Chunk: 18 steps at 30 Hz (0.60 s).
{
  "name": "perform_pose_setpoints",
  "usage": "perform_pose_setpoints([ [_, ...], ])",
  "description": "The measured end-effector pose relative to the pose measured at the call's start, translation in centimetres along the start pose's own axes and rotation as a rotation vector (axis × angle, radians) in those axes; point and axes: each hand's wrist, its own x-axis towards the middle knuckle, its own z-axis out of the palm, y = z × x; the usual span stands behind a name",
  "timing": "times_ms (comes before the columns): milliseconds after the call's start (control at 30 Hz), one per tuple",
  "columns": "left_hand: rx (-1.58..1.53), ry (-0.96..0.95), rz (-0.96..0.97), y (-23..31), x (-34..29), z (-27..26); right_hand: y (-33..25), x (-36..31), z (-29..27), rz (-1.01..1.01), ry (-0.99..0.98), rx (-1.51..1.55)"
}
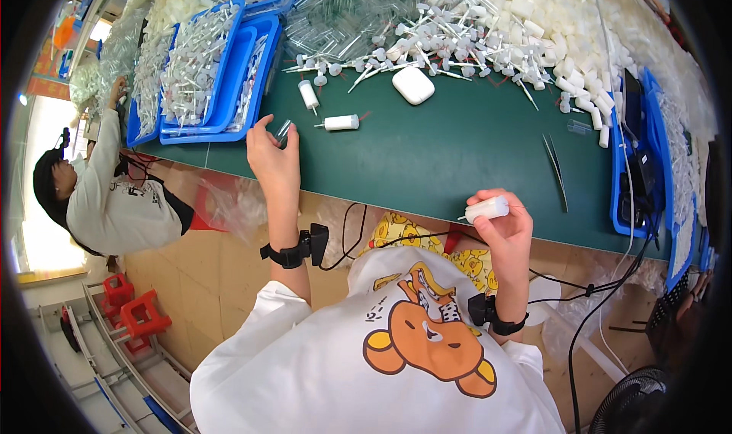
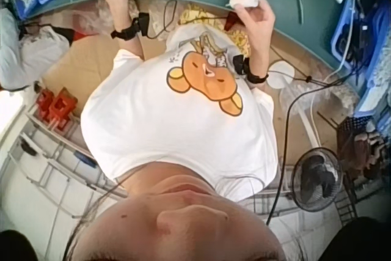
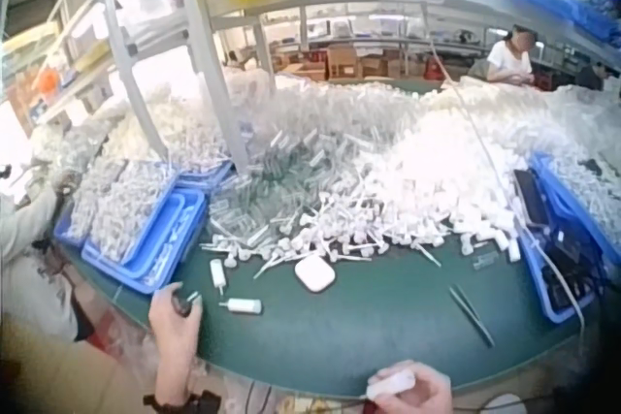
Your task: Assembling small white plastic components and electronic parts at a workstation.
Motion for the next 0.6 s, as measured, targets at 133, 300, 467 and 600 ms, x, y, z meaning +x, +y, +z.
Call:
perform_pose_setpoints([
  [133, -0.071, -0.073, -0.050, -0.7, -0.5, -0.7, -0.2, -0.1, 0.0, 0.025, 0.023, 0.012],
  [300, -0.059, -0.121, 0.046, 0.3, -1.2, -2.6, -0.4, 0.0, 0.1, -0.054, -0.002, -0.060],
  [467, -0.420, -0.500, 0.166, 6.1, -3.3, -5.5, -0.6, 0.0, -0.4, -0.094, -0.051, -0.074],
  [600, -0.598, -0.674, 0.340, 8.8, -6.2, -4.6, -1.6, 0.0, 0.5, -0.158, -0.056, -0.081],
])
